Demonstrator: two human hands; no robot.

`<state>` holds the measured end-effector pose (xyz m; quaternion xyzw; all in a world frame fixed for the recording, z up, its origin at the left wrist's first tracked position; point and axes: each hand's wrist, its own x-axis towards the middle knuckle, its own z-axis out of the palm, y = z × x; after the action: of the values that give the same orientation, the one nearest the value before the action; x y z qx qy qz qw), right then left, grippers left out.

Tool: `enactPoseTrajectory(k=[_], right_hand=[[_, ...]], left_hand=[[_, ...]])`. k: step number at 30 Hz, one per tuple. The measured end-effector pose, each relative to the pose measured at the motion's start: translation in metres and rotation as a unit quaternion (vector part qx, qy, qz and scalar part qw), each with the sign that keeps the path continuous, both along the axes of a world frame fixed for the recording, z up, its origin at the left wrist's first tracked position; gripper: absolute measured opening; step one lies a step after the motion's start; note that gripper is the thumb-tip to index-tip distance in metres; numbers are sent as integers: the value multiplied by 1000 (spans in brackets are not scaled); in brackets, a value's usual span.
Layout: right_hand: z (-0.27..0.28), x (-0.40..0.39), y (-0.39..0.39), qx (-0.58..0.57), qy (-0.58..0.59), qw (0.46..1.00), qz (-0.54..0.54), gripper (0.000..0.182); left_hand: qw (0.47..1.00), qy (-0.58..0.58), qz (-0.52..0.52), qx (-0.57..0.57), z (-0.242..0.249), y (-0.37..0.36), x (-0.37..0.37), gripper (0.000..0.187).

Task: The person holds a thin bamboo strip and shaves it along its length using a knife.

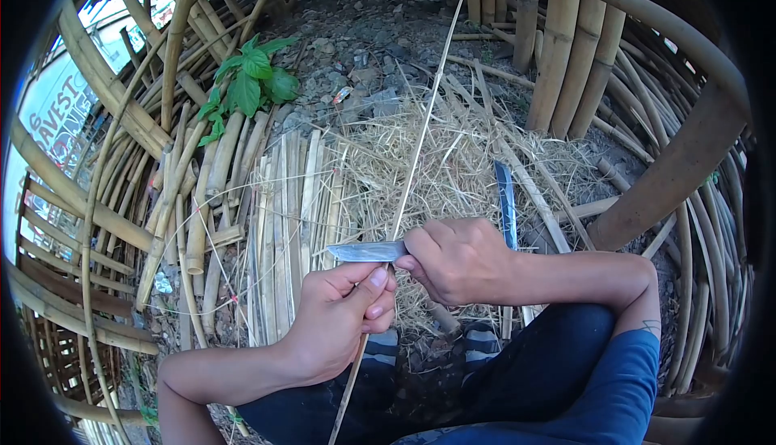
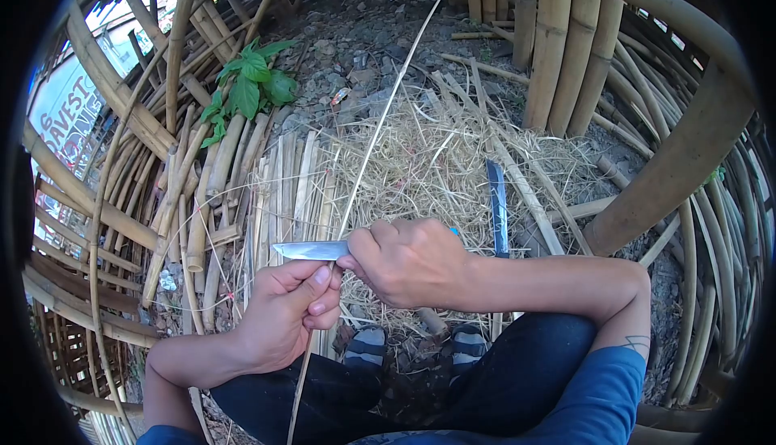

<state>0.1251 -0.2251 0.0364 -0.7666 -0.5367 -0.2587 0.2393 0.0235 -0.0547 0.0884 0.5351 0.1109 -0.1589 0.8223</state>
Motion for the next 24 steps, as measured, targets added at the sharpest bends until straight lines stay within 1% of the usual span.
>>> enactPoseTrajectory(k=[11, 13, 14, 16, 20, 22, 23, 24], right_hand=[[-1, 8, -6, 6, -41, 999, -14, 29], [0, 9, -7, 11, -46, 999, -20, 23], [0, 9, -7, 11, -47, 999, -20, 23], [-1, 11, -7, 8, -60, 998, -23, 29], [-3, 16, -8, 21, -86, 996, -13, 28], [-4, 21, -11, -5, -10, 994, -109, 27], [-6, 27, -14, -4, -10, 994, -110, 27], [-9, 34, -20, 13, 34, 990, -138, 25]], left_hand=[[1000, -1, -17, 16, 4, -3, 1, 18], [1000, 1, -15, 13, 5, -3, 1, 18], [1000, 0, -15, 13, 6, -3, 0, 18], [1000, 2, -15, 16, 7, -3, 0, 17], [1000, 2, -23, 7, 4, -1, -1, 20], [1000, 0, 4, 20, 5, -3, -4, 30], [1000, 0, 3, 22, 7, -1, -6, 30], [999, 24, -8, 21, 9, 0, -8, 32]])
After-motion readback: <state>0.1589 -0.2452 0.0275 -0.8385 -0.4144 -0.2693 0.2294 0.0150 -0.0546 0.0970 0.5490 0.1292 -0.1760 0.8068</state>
